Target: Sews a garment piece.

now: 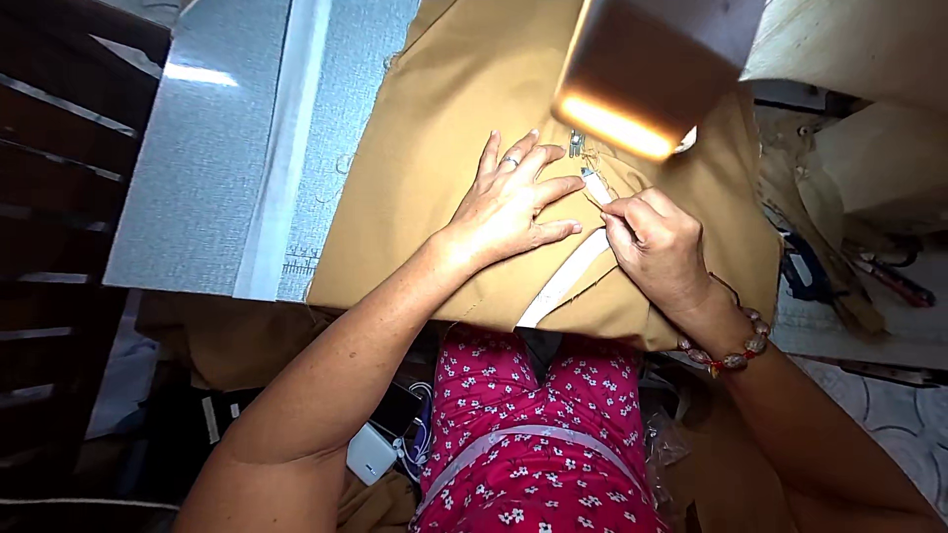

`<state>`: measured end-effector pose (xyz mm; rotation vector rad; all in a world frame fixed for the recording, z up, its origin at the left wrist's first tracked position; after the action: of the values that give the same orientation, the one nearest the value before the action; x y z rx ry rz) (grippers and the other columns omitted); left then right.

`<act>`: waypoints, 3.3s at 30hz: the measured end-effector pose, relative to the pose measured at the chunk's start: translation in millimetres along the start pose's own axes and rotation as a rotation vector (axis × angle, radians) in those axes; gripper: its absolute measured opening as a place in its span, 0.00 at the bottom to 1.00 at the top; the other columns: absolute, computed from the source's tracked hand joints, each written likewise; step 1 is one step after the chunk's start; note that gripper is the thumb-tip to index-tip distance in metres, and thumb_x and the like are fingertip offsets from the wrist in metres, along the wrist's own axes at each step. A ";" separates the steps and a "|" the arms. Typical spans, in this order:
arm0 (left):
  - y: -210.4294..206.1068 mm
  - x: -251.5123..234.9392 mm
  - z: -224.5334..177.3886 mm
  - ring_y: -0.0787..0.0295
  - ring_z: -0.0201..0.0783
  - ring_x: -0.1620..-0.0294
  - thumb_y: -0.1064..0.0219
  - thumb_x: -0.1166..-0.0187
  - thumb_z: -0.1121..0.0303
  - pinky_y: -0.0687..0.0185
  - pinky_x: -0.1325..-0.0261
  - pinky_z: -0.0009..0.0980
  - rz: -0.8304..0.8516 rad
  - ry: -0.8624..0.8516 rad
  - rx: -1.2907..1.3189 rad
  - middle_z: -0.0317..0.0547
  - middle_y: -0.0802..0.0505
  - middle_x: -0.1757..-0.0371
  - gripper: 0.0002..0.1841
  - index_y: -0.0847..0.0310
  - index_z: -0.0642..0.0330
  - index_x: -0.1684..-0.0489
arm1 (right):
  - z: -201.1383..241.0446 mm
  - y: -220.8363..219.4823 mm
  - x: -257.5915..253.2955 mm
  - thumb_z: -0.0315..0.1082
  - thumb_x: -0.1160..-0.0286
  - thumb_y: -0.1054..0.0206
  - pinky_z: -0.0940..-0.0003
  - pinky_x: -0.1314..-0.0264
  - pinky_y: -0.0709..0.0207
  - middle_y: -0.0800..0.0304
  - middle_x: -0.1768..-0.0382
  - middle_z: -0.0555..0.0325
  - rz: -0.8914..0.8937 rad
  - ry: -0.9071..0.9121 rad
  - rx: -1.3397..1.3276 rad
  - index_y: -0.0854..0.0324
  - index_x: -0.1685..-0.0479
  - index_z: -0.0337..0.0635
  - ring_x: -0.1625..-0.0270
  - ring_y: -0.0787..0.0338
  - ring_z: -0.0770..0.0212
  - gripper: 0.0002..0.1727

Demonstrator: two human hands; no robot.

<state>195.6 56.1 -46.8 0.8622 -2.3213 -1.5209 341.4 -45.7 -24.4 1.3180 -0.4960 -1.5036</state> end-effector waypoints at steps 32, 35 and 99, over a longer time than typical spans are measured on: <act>11.9 -15.1 26.9 0.48 0.67 0.07 0.48 0.21 0.42 0.71 0.19 0.82 0.036 -0.120 -0.027 0.50 0.26 0.12 0.30 0.17 0.45 0.27 | 8.7 -11.5 -18.0 0.19 0.31 0.38 0.49 0.52 0.23 0.15 0.57 0.40 0.154 0.042 0.029 0.08 0.50 0.35 0.54 0.15 0.41 0.16; 14.7 -23.7 32.4 0.46 0.65 0.07 0.47 0.24 0.45 0.70 0.18 0.82 0.040 -0.113 -0.017 0.48 0.23 0.14 0.29 0.16 0.50 0.31 | 1.2 -21.9 -25.1 0.22 0.29 0.40 0.50 0.52 0.22 0.13 0.58 0.41 0.113 0.011 0.037 0.07 0.51 0.38 0.54 0.13 0.41 0.16; 32.0 -23.2 101.0 0.63 0.55 0.02 0.59 0.13 0.38 0.80 0.09 0.69 -0.028 0.346 -0.107 0.40 0.45 0.03 0.35 0.41 0.38 0.07 | -30.7 31.5 2.2 0.36 0.14 0.40 0.73 0.49 0.14 0.11 0.55 0.53 0.195 -0.518 -0.528 0.21 0.41 0.34 0.53 0.10 0.72 0.15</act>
<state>153.3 155.2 -59.0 1.0393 -1.9721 -1.3657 382.4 -50.3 -9.1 0.4551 -0.4880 -1.6587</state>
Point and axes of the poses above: each hand's wrist, its own x-axis away from the middle knuckle, its own y-axis out of the back of the hand, z = x × y, the point moved 6 cm from there along -x, towards the middle knuckle
